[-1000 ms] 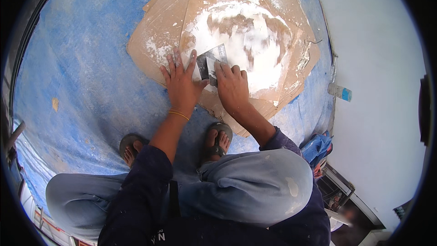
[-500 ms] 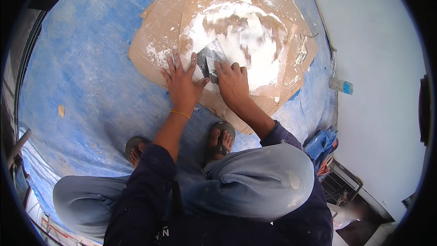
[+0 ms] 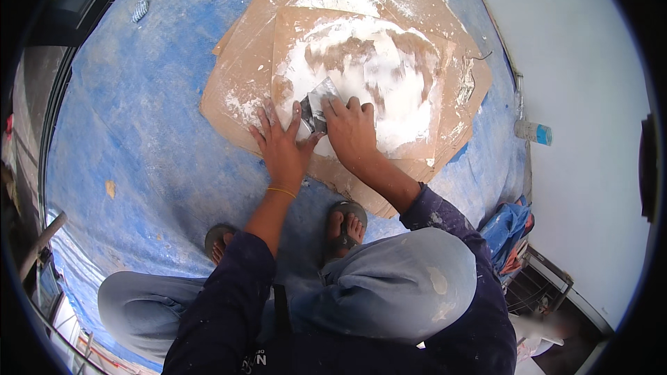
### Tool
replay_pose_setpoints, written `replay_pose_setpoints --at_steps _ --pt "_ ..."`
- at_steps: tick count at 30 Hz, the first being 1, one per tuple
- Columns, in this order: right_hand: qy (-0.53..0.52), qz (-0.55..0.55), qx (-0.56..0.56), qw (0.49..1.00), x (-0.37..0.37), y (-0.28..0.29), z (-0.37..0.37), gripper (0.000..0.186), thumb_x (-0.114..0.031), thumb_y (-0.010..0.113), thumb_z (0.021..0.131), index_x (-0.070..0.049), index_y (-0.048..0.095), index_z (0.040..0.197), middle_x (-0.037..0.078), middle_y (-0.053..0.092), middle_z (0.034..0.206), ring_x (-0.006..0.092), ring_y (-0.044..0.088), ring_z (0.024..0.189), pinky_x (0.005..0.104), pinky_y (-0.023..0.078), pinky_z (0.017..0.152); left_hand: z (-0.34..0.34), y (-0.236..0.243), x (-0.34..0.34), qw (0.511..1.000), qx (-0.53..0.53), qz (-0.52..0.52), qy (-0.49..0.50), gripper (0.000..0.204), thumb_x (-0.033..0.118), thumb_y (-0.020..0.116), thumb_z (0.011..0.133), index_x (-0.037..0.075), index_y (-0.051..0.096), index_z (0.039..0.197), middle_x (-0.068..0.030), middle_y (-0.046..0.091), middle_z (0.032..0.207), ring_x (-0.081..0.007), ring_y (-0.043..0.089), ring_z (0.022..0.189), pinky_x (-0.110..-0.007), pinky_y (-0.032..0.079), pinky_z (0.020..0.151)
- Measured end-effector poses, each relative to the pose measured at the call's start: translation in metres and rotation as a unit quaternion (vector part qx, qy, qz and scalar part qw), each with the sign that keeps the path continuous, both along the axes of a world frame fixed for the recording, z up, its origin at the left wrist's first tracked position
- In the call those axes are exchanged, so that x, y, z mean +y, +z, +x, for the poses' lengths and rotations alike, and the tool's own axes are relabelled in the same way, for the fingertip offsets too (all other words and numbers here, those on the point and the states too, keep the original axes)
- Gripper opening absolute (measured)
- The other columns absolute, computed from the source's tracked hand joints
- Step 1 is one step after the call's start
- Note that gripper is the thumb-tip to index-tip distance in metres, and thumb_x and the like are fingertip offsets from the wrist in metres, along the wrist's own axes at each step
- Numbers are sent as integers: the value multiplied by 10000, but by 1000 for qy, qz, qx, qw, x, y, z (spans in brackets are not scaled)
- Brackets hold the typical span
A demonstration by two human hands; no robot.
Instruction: The person scrapes old plaster from a wall using a metal scraper, then moves to a cardboard sheet on the floor to mix white plaster powder with water using two scrapers. The person kneads and spreads the mixture on the cardboard.
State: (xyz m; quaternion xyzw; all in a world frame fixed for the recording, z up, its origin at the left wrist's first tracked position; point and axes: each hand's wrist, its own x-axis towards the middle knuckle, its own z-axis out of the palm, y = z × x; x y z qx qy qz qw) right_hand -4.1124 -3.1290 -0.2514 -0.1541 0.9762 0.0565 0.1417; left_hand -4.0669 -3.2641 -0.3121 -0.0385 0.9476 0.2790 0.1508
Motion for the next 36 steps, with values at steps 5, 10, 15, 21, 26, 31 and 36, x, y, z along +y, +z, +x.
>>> replay_pose_setpoints --at_steps 5,10,15,21,26,31,36 --pt "13 -19 82 996 -6 -9 -10 430 -171 657 820 -89 617 1240 40 634 1045 245 591 924 412 432 745 -8 -2 -4 993 119 15 16 747 479 761 793 221 521 1452 -259 209 1601 -474 189 1473 -643 104 1167" --pt "6 -4 76 997 -6 -17 1 374 -153 646 822 -93 637 1191 41 632 1065 256 588 926 404 436 752 9 -10 0 990 135 25 25 764 384 795 768 263 504 1464 -241 233 1599 -463 200 1474 -636 108 1173" --pt "-19 3 63 998 -3 -20 31 391 -152 645 822 -87 627 1207 41 628 1070 254 584 939 409 435 759 27 -5 6 995 94 34 12 763 338 800 764 238 508 1462 -266 266 1576 -461 199 1475 -634 106 1175" --pt "-15 20 117 993 -1 -11 17 392 -151 648 822 -83 635 1208 37 620 1046 251 583 933 412 431 763 10 8 6 995 96 26 15 773 356 805 762 253 502 1465 -259 235 1594 -449 189 1484 -628 100 1179" --pt "-38 44 -12 998 -7 9 12 401 -165 637 834 -86 632 1227 34 628 1051 249 591 927 410 440 756 10 15 9 998 55 1 7 770 358 792 781 215 490 1474 -276 249 1579 -458 201 1474 -622 119 1179" --pt "-18 45 86 995 -2 18 16 378 -164 628 842 -67 639 1206 38 625 1059 257 597 913 420 440 758 29 13 16 993 117 30 17 781 370 794 777 229 482 1479 -264 239 1589 -452 200 1477 -612 125 1184" --pt "-24 48 91 994 2 6 33 337 -151 618 838 -62 646 1162 43 623 1038 263 601 900 432 439 753 40 10 18 993 114 31 21 830 386 806 763 253 449 1499 -249 234 1597 -439 201 1482 -604 107 1192"
